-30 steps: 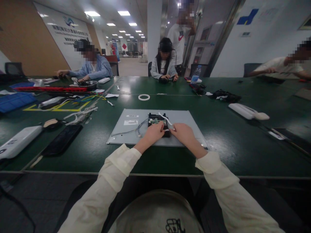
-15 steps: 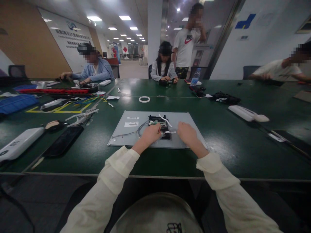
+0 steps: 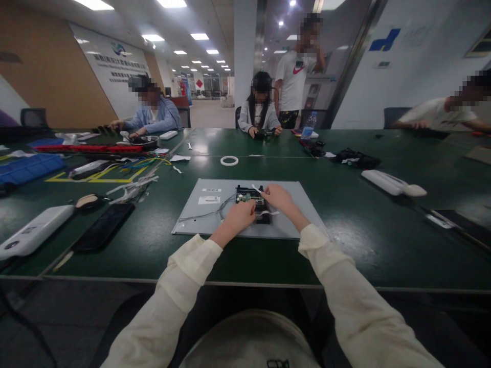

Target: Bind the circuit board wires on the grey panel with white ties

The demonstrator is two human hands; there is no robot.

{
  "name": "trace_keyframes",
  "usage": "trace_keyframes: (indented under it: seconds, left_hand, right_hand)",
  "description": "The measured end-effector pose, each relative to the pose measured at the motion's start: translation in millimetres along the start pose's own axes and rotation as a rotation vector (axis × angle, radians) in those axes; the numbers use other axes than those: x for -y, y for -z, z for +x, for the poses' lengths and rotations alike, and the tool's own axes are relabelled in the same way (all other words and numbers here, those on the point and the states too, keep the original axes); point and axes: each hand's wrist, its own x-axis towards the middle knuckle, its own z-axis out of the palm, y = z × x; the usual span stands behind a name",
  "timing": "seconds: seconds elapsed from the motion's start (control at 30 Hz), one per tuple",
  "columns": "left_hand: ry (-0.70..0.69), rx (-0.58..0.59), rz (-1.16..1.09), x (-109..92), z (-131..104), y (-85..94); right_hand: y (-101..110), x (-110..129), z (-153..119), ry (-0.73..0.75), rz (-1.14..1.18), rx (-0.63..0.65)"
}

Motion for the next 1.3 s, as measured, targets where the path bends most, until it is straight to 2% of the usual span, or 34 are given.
trace_keyframes:
  seconds: [0.3, 0.47, 0.97, 1.07, 1.2, 1.3]
  left_hand:
    - [-0.018, -0.032, -0.004, 0.7, -0.7, -2.5]
    - [0.003, -0.023, -0.001, -1.1, -1.9, 0.2]
    - [-0.009, -0.029, 0.070, -5.2, -2.3, 0.0]
    - [-0.035, -0.086, 0.064, -6.6, -3.0, 5.2]
    - [-0.104, -0.258, 0.056, -1.4, -1.7, 8.2]
    - [-0.179, -0.272, 0.051, 6.3, 0.1, 1.9]
  right_hand:
    - [-14.2, -4.5, -0.8, -0.005, 0.069, -0.064]
    - [-19.8, -10.0, 4.6, -0.045, 0.328, -0.090]
    - [-26.9, -14.9, 13.8, -0.128, 0.869, -0.116]
    - [-27.5, -13.8, 14.8, -0.138, 0.971, -0.106]
    - [-24.9, -10.3, 13.0, -0.140, 1.101, -0.085]
    - [-21.9, -7.2, 9.9, -0.143, 1.199, -0.068]
